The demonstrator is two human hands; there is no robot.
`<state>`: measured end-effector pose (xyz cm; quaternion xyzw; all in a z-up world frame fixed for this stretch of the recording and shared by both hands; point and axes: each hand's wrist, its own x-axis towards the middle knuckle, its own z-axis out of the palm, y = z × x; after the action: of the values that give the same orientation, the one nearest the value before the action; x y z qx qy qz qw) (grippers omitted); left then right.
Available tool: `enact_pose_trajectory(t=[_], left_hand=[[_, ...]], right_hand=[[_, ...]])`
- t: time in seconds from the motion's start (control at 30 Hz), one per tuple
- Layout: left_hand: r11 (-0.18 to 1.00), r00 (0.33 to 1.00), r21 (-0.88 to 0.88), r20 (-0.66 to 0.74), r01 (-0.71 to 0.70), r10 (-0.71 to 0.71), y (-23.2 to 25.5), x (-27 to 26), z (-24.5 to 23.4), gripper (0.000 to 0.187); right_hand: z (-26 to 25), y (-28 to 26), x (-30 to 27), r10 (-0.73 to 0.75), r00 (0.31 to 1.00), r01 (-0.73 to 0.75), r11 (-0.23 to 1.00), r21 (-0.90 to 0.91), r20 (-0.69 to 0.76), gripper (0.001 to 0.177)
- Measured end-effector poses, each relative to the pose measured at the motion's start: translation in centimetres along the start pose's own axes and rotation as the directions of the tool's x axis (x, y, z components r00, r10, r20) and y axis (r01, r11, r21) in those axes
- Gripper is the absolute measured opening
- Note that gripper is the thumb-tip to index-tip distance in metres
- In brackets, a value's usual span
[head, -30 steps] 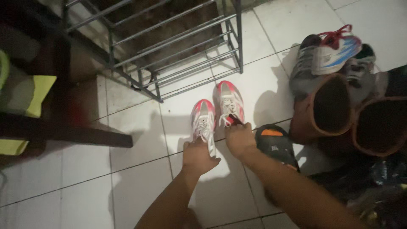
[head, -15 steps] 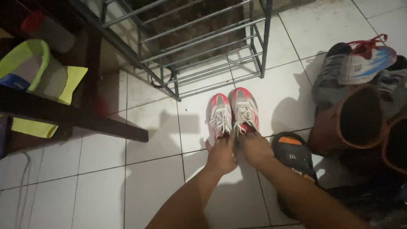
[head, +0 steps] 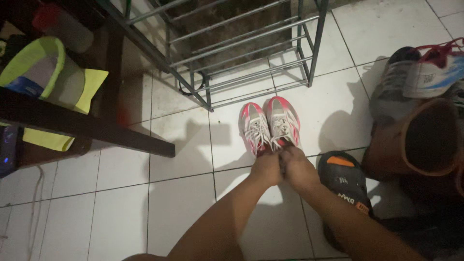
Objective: The person organizes a collection of shoes by placing them onto a metal shoe rack. They pick up various pairs of sneakers and sandals from the floor and arrange them on the rack's shelves.
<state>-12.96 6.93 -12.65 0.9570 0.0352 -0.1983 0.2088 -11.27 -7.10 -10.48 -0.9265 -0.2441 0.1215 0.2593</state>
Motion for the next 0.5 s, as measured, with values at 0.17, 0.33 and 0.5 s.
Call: enact_pose_trajectory(t=[0.17, 0.33, 0.5], left_hand=[[0.994, 0.986, 0.105, -0.164, 0.007, 0.010, -2.5, 0.5, 3.4, 0.019], [0.994, 0.942, 0.059, -0.321, -0.088, 0.103, -1.3, -1.8, -0.4, 0.034], [0.992, 0.951, 0.080, -0.286, -0.095, 0.115, -1.2, -3.9, -4.0, 0.039]], right_hand=[[-1.0, -0.6, -0.2, -0.130, 0.989, 0.138, 0.982, 0.128, -0.075, 0.036], [-1.5, -1.1, 0.1, -0.289, 0.934, 0.316, 0.942, 0.111, -0.212, 0.033], [-0.6, -2.3, -0.2, -0.335, 0.892, 0.382, 0.918, 0.107, -0.304, 0.048]])
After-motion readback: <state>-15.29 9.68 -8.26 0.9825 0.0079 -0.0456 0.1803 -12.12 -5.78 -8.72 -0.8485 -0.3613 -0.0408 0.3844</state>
